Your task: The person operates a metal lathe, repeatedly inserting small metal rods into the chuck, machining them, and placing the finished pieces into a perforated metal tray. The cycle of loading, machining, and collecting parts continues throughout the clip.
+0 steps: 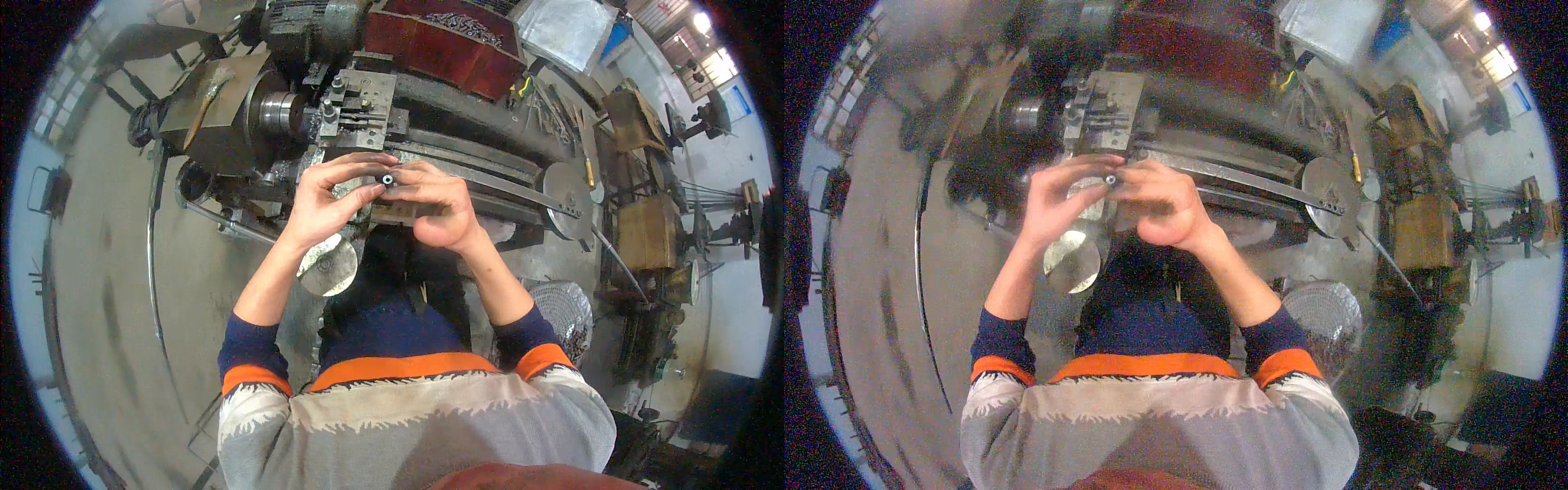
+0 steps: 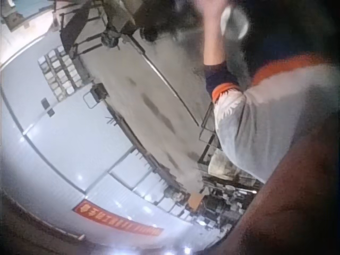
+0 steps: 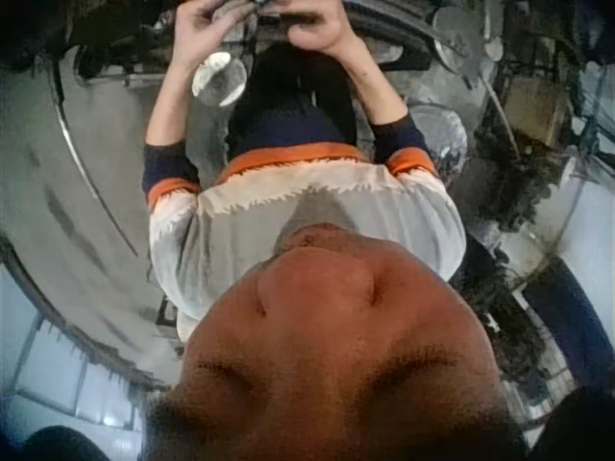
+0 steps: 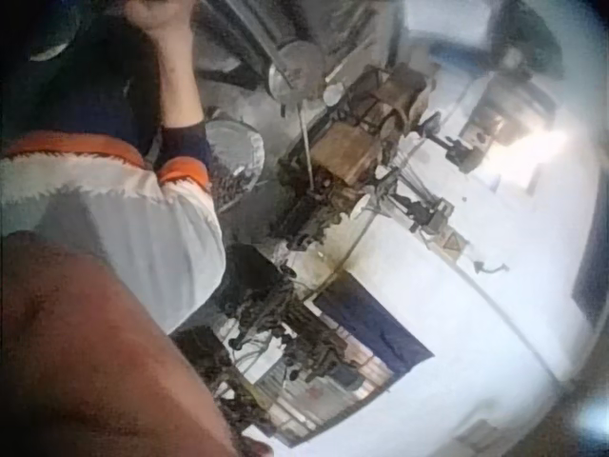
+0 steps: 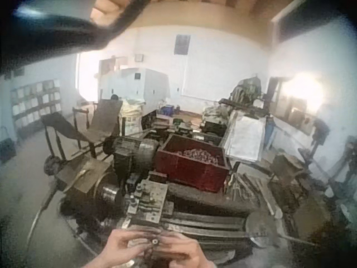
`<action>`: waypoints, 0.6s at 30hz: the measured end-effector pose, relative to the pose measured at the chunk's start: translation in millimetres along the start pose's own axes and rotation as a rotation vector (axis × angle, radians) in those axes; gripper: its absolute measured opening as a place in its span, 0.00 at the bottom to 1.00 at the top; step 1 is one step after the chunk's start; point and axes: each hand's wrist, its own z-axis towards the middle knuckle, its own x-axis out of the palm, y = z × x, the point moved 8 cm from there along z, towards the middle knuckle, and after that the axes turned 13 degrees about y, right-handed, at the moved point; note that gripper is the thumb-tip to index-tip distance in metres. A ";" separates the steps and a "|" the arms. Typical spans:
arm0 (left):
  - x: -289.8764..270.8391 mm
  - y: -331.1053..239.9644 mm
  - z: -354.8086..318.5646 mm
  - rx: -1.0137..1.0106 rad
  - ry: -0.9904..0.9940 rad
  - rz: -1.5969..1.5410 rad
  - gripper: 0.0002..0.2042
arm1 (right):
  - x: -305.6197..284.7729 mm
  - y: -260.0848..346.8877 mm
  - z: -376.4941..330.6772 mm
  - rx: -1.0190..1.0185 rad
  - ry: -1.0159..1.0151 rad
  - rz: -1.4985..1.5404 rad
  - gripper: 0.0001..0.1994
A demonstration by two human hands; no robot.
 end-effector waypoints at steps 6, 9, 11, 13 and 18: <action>-1.0 3.2 -3.5 -0.009 -0.063 0.042 0.08 | 2.8 -0.9 2.8 0.023 -0.009 0.037 0.19; -3.8 3.7 -8.8 -0.022 -0.108 0.139 0.07 | 1.4 -7.3 3.2 0.049 0.035 0.045 0.18; -8.6 1.8 -10.7 -0.043 -0.080 0.204 0.08 | -7.5 -13.1 3.3 0.057 0.051 0.016 0.17; -19.7 4.4 -21.0 -0.132 -0.105 0.214 0.09 | -32.5 -31.3 4.2 0.068 0.027 -0.152 0.14; -49.6 27.2 -60.0 -0.328 -0.196 0.149 0.10 | -142.8 -116.3 63.4 0.397 -0.069 -0.490 0.20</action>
